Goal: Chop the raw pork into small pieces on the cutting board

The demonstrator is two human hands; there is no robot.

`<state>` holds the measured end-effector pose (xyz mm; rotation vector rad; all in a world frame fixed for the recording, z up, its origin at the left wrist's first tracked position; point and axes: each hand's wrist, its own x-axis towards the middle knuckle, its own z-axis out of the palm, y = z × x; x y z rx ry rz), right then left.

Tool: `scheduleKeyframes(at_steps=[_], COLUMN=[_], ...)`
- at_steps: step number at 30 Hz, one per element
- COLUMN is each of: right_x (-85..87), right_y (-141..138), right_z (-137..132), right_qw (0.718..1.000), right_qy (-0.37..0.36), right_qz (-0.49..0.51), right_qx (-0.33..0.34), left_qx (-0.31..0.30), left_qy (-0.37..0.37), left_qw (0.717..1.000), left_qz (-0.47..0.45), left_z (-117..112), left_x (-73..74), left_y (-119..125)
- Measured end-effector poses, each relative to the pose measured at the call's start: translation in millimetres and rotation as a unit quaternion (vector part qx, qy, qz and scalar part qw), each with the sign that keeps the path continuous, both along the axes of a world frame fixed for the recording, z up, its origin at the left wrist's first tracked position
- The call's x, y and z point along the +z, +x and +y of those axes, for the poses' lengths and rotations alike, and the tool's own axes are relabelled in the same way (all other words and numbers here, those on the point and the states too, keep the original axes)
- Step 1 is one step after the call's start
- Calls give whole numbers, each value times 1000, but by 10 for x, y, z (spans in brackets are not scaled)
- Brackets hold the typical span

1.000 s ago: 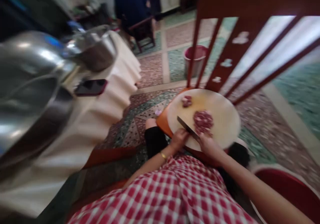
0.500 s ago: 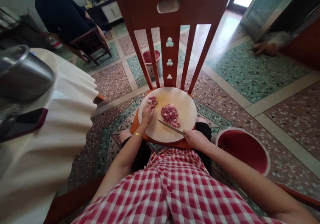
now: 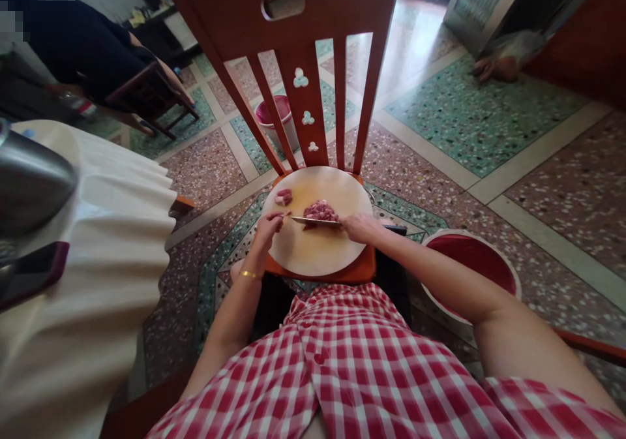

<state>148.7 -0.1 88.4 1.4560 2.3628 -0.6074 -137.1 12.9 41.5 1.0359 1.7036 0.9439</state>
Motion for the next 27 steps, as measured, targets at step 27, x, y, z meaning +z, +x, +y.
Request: scheduleKeyframes(at_steps=[27], right_x=[-3], right_y=[-227], right_z=[-830], right_qw=[1000], right_qy=[15], right_qz=[-18], right_qx=[-9], left_qx=[-230], left_qy=[360], left_qw=[832], left_qz=[355], left_z=[-966], left_x=[-693], left_y=[712])
